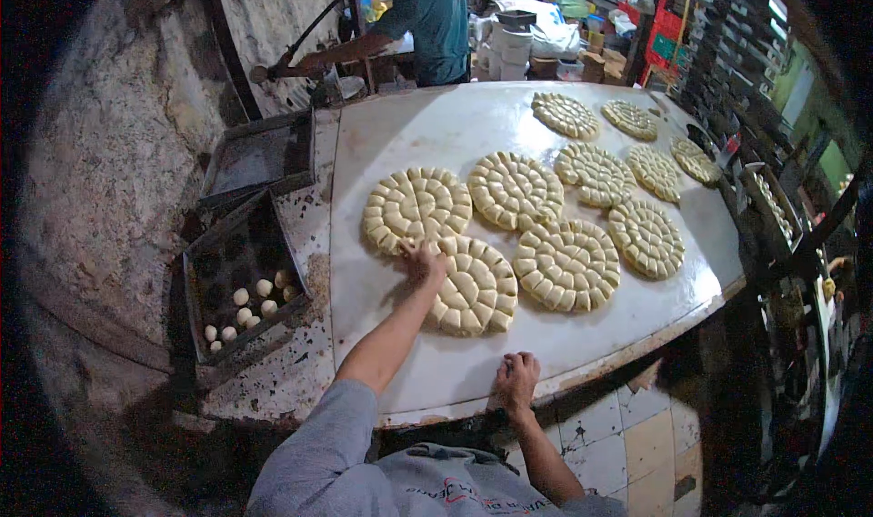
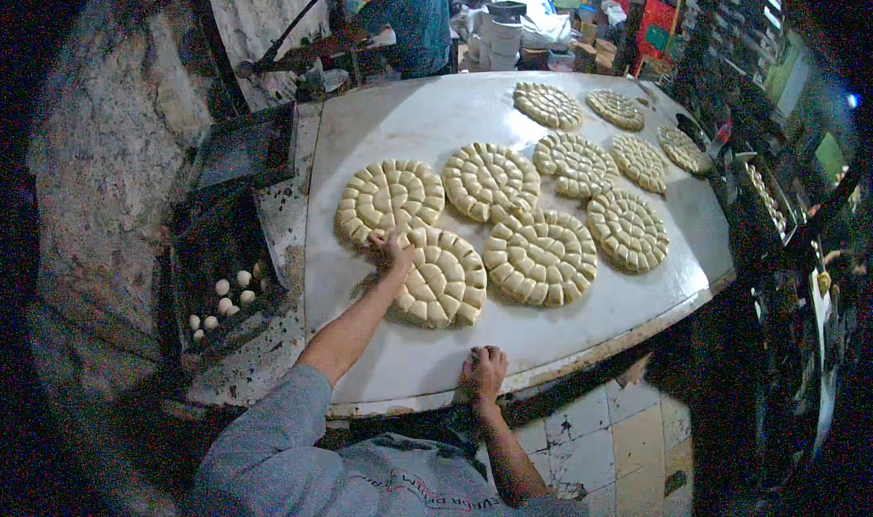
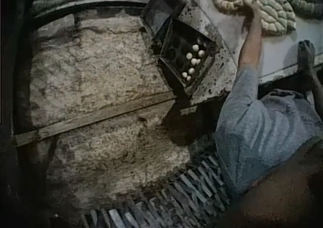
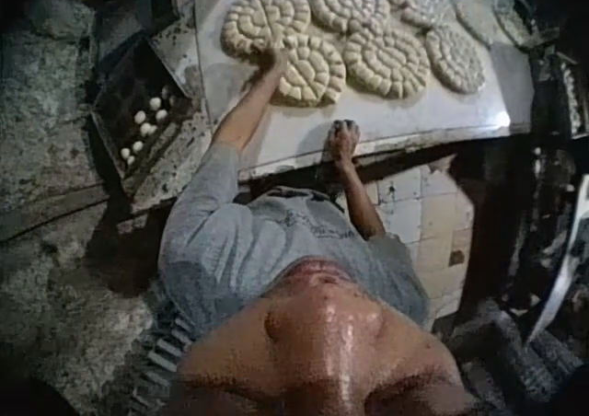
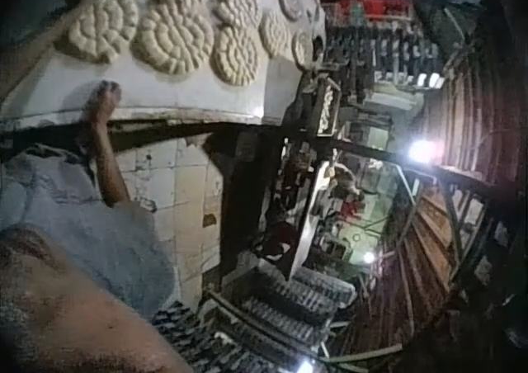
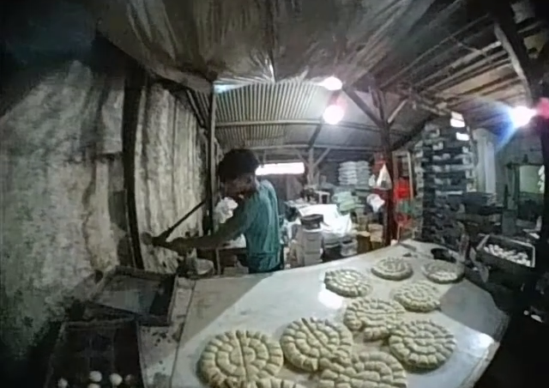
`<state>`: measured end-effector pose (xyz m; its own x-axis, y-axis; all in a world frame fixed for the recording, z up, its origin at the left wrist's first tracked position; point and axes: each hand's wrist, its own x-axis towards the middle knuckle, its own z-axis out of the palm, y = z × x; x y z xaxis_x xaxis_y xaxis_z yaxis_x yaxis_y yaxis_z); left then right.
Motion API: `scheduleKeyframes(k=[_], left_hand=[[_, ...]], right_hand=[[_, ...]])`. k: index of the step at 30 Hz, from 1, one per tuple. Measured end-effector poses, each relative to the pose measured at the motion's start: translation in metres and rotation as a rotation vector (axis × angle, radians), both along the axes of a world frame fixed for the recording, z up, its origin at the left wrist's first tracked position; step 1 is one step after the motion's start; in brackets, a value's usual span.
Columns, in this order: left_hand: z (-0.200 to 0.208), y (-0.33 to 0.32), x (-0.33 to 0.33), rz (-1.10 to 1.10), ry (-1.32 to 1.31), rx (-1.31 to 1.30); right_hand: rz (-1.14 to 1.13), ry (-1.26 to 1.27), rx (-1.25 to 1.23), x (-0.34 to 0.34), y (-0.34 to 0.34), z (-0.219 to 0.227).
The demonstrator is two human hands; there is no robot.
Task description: Shaping and arranging pieces of dough into decorative bread patterns on a work table.
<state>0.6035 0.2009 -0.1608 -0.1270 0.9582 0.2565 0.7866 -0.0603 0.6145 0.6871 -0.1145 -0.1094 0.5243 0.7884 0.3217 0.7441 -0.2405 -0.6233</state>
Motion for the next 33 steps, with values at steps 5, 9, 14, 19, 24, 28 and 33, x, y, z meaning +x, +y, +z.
scheduleKeyframes(k=[5, 9, 14, 19, 24, 28, 33], left_hand=[[0.012, 0.008, -0.034, -0.188, -0.093, 0.224], [0.018, -0.012, -0.078, -0.267, 0.075, 0.145], [0.019, -0.070, -0.175, -0.070, -0.949, -0.332], [0.061, -0.205, -0.264, -0.310, -1.166, -0.748], [0.101, -0.269, -0.254, -0.637, -0.970, -0.846], [0.098, -0.262, -0.232, -0.472, -0.826, -0.542], [0.059, -0.273, -0.233, -0.624, -0.717, -0.386]], right_hand=[[0.055, -0.044, 0.013, -0.013, 0.003, -0.006], [0.026, -0.077, 0.055, -0.022, 0.003, -0.008], [0.023, -0.065, 0.124, -0.024, 0.001, -0.022], [0.015, 0.676, -0.123, -0.061, 0.000, -0.009], [0.430, 1.275, -0.243, -0.180, 0.005, 0.051], [0.283, 1.010, -0.058, -0.122, 0.009, 0.039], [-0.072, 0.698, 0.562, -0.017, -0.009, 0.042]])
